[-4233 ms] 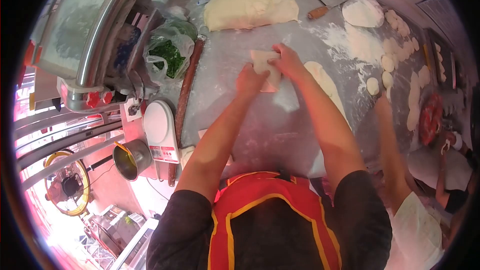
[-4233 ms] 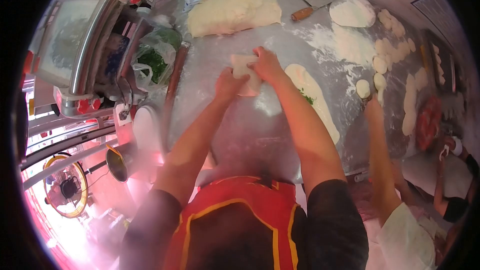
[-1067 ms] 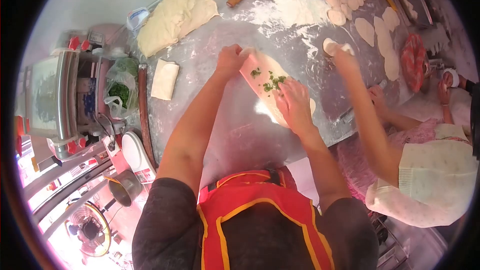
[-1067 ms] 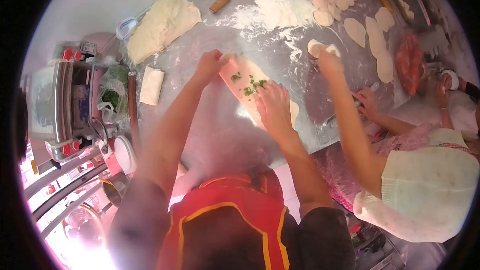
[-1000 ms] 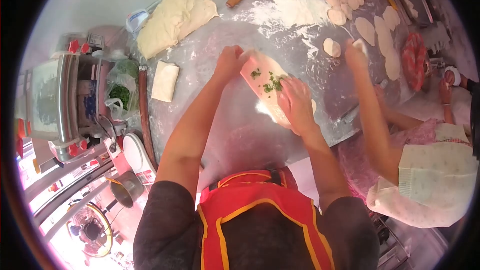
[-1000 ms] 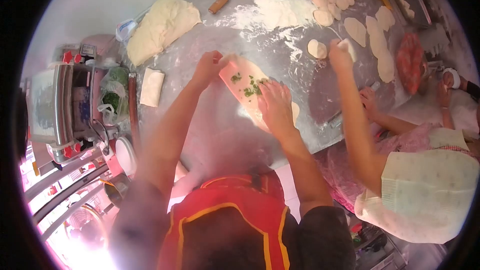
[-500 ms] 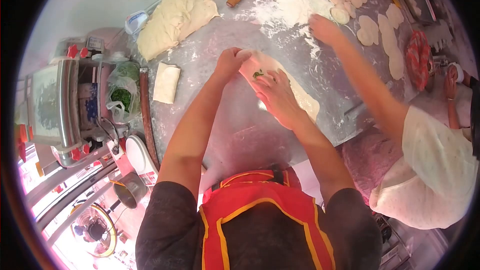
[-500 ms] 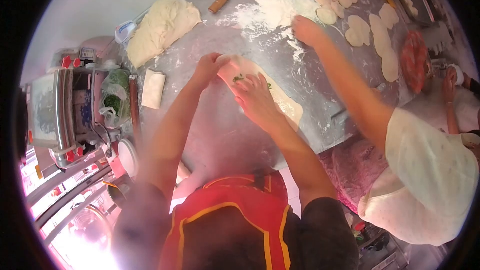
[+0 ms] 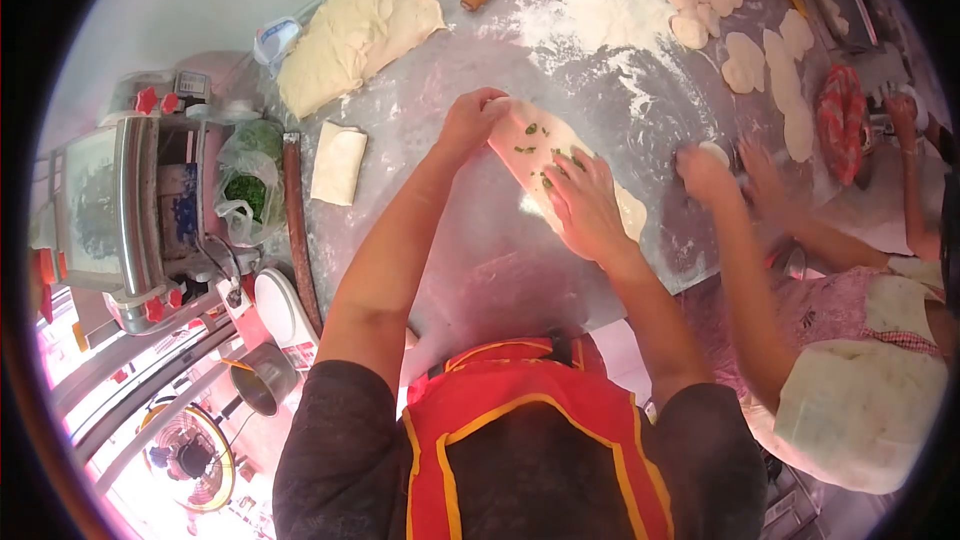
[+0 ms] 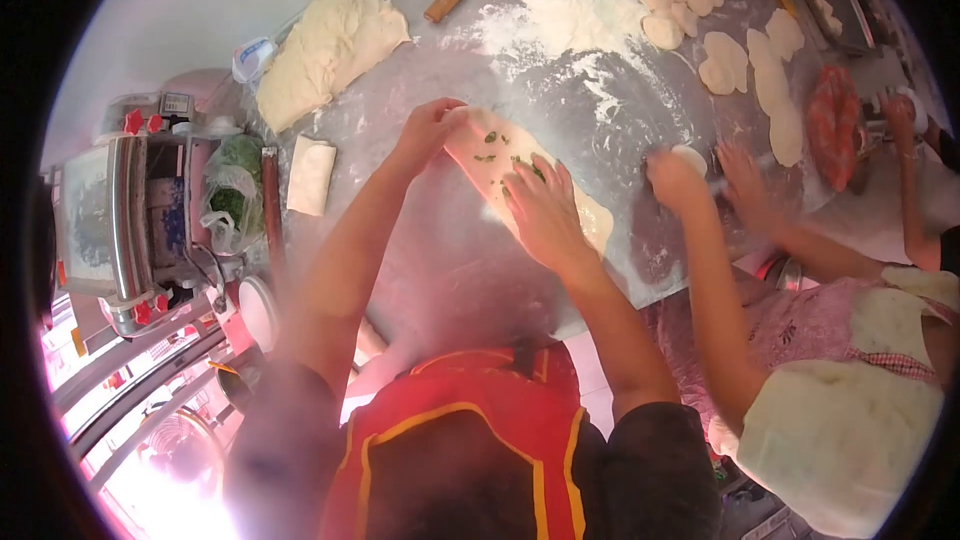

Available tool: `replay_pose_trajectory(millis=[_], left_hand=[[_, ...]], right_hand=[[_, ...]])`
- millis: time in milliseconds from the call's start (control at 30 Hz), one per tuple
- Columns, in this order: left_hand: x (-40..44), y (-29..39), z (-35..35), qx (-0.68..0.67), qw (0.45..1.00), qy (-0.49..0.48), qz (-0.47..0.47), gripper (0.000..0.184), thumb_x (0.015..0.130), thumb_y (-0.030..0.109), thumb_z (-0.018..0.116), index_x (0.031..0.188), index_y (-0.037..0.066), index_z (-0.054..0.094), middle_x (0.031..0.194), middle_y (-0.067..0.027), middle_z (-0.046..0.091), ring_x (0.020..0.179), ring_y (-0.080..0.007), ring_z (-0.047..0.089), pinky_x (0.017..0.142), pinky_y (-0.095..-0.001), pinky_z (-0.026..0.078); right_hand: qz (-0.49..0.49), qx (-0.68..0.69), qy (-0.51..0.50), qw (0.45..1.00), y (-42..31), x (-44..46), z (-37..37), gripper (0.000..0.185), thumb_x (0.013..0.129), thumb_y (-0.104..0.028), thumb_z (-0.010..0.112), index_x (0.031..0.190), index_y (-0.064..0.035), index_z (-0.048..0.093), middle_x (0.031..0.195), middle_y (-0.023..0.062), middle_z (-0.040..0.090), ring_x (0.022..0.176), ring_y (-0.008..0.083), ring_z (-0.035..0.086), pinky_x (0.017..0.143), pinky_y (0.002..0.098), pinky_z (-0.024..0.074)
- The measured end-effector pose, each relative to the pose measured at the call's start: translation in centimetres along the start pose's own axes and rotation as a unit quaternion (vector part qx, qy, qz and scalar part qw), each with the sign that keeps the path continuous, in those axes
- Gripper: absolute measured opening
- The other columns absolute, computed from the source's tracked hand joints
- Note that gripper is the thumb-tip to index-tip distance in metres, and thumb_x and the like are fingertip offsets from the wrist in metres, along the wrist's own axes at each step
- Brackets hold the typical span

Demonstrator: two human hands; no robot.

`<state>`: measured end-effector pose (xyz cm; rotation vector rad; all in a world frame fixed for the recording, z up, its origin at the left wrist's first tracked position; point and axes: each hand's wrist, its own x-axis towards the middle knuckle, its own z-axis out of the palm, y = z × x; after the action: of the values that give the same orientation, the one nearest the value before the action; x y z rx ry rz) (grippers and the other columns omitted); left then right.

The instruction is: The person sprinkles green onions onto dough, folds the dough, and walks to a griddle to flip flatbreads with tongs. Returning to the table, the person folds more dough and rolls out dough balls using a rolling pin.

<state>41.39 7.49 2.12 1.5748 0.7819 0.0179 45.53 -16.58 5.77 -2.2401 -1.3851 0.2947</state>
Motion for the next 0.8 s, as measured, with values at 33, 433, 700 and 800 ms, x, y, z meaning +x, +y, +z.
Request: replay_pose_trajectory(millis=[33,433,700,800], left_hand=[[0.1,0.0,0.0,0.005,1.0,-0.001,0.002,0.028,0.086,0.017,0.06,0.108,0.0,0.066,0.092,-0.0112,0.069,0.082,-0.0178,0.064,0.071,-0.0321,0.051],[-2.4,1.5,1.2,0.13,0.987,0.046,0.085,0.023,0.091,0.013,0.059,0.109,0.001,0.066,0.093,-0.0079,0.068,0.08,-0.0143,0.063,0.07,-0.0294,0.05],[-2.7,1.5,1.7,0.109,0.987,0.072,0.096,0.022,0.09,0.013,0.057,0.109,0.005,0.066,0.094,-0.0105,0.07,0.084,-0.0201,0.065,0.073,-0.0319,0.051],[-6.3,2.6,3.8,0.238,0.939,0.077,0.235,0.021,0.089,0.013,0.058,0.108,0.008,0.066,0.099,-0.0099,0.069,0.089,-0.024,0.066,0.073,-0.0339,0.052]], right_hand=[[0.0,-0.008,-0.002,1.0,0.1,-0.7,0.1,0.033,0.087,-0.013,0.061,0.119,-0.0078,0.058,0.128,0.015,0.052,0.128,0.0389,0.039,0.107,0.0552,0.0259],[0.024,0.011,0.043,0.999,0.4,-3.8,-0.9,0.038,0.084,-0.011,0.063,0.121,-0.007,0.059,0.128,0.016,0.052,0.126,0.038,0.041,0.107,0.0552,0.027],[0.021,0.037,0.075,0.996,-0.3,-4.8,-1.9,0.033,0.084,-0.009,0.06,0.116,-0.0024,0.059,0.118,0.0138,0.056,0.12,0.0368,0.043,0.106,0.0535,0.029],[0.045,0.042,0.1,0.993,0.2,-5.3,-1.7,0.033,0.084,-0.007,0.06,0.117,-0.0021,0.059,0.119,0.0147,0.056,0.117,0.0382,0.044,0.102,0.0529,0.0318]])
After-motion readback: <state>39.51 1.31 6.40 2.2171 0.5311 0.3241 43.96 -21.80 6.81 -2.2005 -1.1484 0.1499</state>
